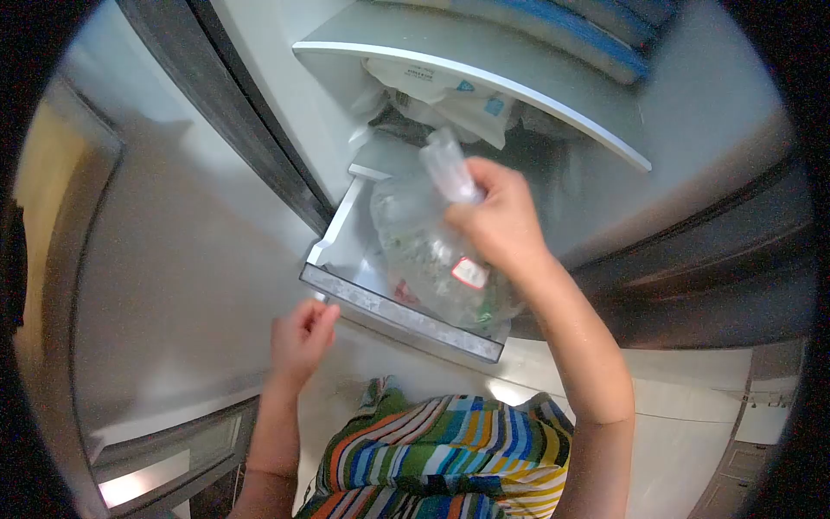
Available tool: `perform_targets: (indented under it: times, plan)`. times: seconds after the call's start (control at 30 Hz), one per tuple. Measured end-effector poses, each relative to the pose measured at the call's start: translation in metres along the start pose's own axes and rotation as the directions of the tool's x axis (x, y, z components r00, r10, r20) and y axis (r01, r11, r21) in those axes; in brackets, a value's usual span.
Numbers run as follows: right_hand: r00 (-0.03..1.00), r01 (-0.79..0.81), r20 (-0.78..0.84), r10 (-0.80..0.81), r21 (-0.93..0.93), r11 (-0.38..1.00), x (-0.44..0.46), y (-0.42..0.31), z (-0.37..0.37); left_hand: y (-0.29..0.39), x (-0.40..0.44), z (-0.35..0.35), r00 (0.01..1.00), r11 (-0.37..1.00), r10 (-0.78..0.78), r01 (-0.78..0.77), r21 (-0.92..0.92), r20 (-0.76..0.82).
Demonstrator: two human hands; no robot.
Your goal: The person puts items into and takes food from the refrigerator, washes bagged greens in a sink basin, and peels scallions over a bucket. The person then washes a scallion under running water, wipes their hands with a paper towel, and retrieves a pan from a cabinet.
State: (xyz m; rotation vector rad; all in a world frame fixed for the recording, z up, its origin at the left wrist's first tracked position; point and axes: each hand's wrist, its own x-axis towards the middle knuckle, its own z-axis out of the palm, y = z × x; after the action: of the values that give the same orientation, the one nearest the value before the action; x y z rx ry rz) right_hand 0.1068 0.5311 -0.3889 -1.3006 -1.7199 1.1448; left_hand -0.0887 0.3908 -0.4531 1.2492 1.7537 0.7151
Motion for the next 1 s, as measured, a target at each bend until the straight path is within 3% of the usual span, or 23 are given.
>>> perform_targets:
  times: [0.03,0.1,0.17,0.2,0.27,0.33,0.4,0.47,0.53,0.57,0.6,0.63,0.67,0.73,0.77,0.83,0.87,0.93,1.0]
  plan:
    - [0.998,0.002,-0.064,0.001,0.046,0.999,0.000,0.001,-0.004,0.012,0.008,-0.008,0.994,0.994,0.076,-0.070,0.086,-0.074]
    - [0.993,-0.010,-0.110,0.034,0.212,0.977,0.001,0.002,-0.014,0.023,0.048,-0.001,0.911,0.837,0.406,-0.402,0.371,0.071]
    - [0.985,0.020,-0.174,0.024,0.247,0.969,-0.006,-0.008,-0.022,0.016,0.103,0.028,0.849,0.639,0.376,-0.527,0.561,0.370]
    - [0.985,0.025,-0.170,0.016,0.240,0.970,-0.009,-0.011,-0.026,0.000,0.134,0.052,0.810,0.696,0.265,-0.536,0.478,0.523]
    - [0.979,0.058,-0.205,-0.003,0.264,0.963,-0.015,-0.015,-0.033,-0.019,0.167,0.089,0.655,0.612,0.156,-0.652,0.448,0.740]
    - [0.970,0.086,-0.241,-0.017,0.280,0.956,-0.020,-0.016,-0.038,0.005,0.158,0.101,0.592,0.454,0.143,-0.751,0.479,0.793]
    - [0.959,0.119,-0.280,-0.031,0.301,0.946,-0.023,-0.015,-0.041,0.037,0.131,0.107,0.448,0.460,0.494,-0.862,0.213,0.745]
    - [0.951,0.063,-0.303,0.052,0.357,0.932,-0.028,-0.011,-0.043,0.047,0.125,0.101,0.455,0.403,0.506,-0.876,0.265,0.733]
    - [0.950,0.082,-0.310,0.035,0.354,0.931,-0.032,-0.002,-0.041,0.035,0.146,0.115,0.455,0.338,0.512,-0.887,0.315,0.729]
    - [0.950,0.088,-0.311,0.028,0.353,0.932,-0.033,0.001,-0.040,0.011,0.181,0.137,0.390,0.641,0.680,-0.728,-0.244,0.622]
    - [0.946,0.059,-0.318,0.059,0.347,0.936,-0.034,0.004,-0.039,0.005,0.197,0.143,0.417,0.677,0.732,-0.528,-0.513,0.538]
    - [0.946,0.051,-0.316,0.066,0.348,0.936,-0.032,0.007,-0.038,0.005,0.208,0.144,0.440,0.598,0.778,-0.296,-0.745,0.449]
    - [0.958,0.041,-0.280,0.060,0.343,0.939,-0.031,0.011,-0.038,0.004,0.219,0.142,0.423,0.601,0.799,-0.526,-0.602,0.429]
    - [0.968,0.012,-0.244,0.062,0.293,0.956,-0.030,0.011,-0.032,-0.005,0.228,0.140,0.398,0.560,0.819,-0.710,-0.427,0.413]
    - [0.968,0.005,-0.243,0.069,0.294,0.956,-0.027,0.011,-0.028,-0.013,0.229,0.135,0.488,0.624,0.775,-0.695,-0.358,0.402]
    - [0.978,0.079,-0.201,-0.048,0.154,0.985,-0.019,0.014,-0.019,0.002,0.205,0.086,0.732,0.795,0.503,-0.601,0.088,0.460]
    - [0.991,0.040,-0.135,-0.021,0.141,0.989,-0.016,0.009,-0.016,0.027,0.177,0.045,0.868,0.770,0.260,-0.450,0.451,0.422]
    - [0.994,0.041,-0.105,-0.022,0.182,0.982,-0.009,0.002,-0.005,0.018,0.167,0.012,0.900,0.582,0.036,-0.372,0.723,0.434]
    - [0.997,0.068,-0.034,-0.062,0.217,0.974,-0.003,-0.001,0.009,0.015,0.126,-0.009,0.868,0.667,0.417,-0.493,0.558,0.269]
